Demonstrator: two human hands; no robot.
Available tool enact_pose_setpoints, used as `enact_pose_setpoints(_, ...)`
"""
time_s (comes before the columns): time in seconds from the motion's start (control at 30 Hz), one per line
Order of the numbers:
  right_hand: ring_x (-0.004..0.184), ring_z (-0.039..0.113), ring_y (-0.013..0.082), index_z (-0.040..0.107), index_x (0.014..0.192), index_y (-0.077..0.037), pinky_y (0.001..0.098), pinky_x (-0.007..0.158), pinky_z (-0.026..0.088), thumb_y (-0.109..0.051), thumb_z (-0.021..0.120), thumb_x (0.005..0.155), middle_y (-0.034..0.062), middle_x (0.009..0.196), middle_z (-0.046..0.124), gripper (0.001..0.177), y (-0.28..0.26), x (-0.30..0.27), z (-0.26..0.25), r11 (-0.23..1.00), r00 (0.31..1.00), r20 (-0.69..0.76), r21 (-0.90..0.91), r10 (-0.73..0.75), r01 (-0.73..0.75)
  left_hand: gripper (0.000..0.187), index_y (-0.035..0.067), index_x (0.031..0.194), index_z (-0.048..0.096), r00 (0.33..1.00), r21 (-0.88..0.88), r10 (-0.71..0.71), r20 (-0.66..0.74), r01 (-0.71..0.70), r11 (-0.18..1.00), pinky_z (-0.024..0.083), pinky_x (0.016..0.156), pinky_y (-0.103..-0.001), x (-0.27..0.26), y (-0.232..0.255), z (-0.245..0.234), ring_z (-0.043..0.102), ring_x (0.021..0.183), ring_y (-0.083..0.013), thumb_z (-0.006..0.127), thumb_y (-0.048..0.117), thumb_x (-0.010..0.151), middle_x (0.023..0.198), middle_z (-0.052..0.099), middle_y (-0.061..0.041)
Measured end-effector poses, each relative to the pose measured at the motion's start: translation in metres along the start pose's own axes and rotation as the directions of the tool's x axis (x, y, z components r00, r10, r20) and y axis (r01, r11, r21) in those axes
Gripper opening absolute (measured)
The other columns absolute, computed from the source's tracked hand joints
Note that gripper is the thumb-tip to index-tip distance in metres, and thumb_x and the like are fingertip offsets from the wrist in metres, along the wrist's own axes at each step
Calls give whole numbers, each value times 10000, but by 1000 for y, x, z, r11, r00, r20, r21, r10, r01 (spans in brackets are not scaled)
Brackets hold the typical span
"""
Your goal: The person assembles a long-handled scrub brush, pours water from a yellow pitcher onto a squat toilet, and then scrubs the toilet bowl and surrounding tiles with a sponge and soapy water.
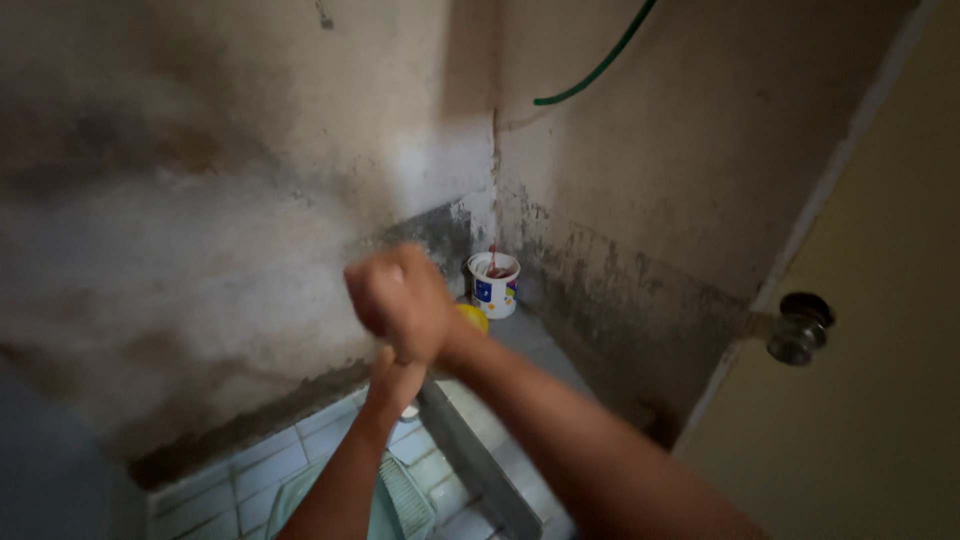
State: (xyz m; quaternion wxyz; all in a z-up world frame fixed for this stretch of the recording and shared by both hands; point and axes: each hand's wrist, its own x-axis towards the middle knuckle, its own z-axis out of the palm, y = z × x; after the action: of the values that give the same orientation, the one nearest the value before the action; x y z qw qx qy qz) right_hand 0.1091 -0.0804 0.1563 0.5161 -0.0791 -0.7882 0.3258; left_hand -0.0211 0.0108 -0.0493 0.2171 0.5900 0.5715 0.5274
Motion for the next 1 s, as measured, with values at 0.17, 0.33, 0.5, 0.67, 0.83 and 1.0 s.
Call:
enact_pose_setpoints(0.17,489,427,185,462,686,-60,350,485,355,-367,340,1090,40,559,453,522,-66,71,-39,943,979,-7,-267,-206,196,338,3,876,675,967,38,-252,43,250,967,546,770,-427,-16,65,5,703,792,-294,648,338,847,807,713,-152)
enact_pose_setpoints(0.33,373,331,163,413,571,-104,349,388,313,-418,430,1032,25,465,379,559,-119,71,-31,960,975,11,176,222,-220,396,-69,702,574,987,-137,-76,140,95,986,441,584,-474,-45,99,-6,560,580,-293,603,270,905,614,567,-176)
enact_pose_setpoints(0.5,420,420,142,480,581,-82,313,427,363,-417,403,998,19,495,464,541,-83,27,-8,1000,1000,-15,9,25,-25,311,-8,758,622,997,-73,-27,67,31,997,489,591,-428,-43,48,4,627,572,-271,579,287,847,602,626,-153)
enact_pose_setpoints(0.67,480,391,157,446,627,-54,331,460,352,-360,440,1020,40,549,450,498,-69,-21,19,988,997,4,134,76,-76,300,-20,947,709,921,150,387,-41,-378,914,447,613,-502,-42,4,16,656,684,-426,614,263,915,753,664,-221)
enact_pose_setpoints(0.83,438,460,155,497,661,-81,310,486,420,-435,323,1102,25,531,492,592,-122,35,-3,958,979,84,-208,-186,199,317,-40,673,608,974,-12,-80,214,85,996,473,588,-456,-79,86,-22,606,555,-260,592,234,832,585,616,-135)
enact_pose_setpoints(1.0,409,322,154,374,614,-114,339,409,321,-342,446,1109,-3,512,364,550,-160,44,-1,986,982,-93,60,162,-157,284,0,619,577,964,-126,-93,251,127,984,450,545,-441,-105,132,-38,573,521,-233,607,211,807,543,580,-68)
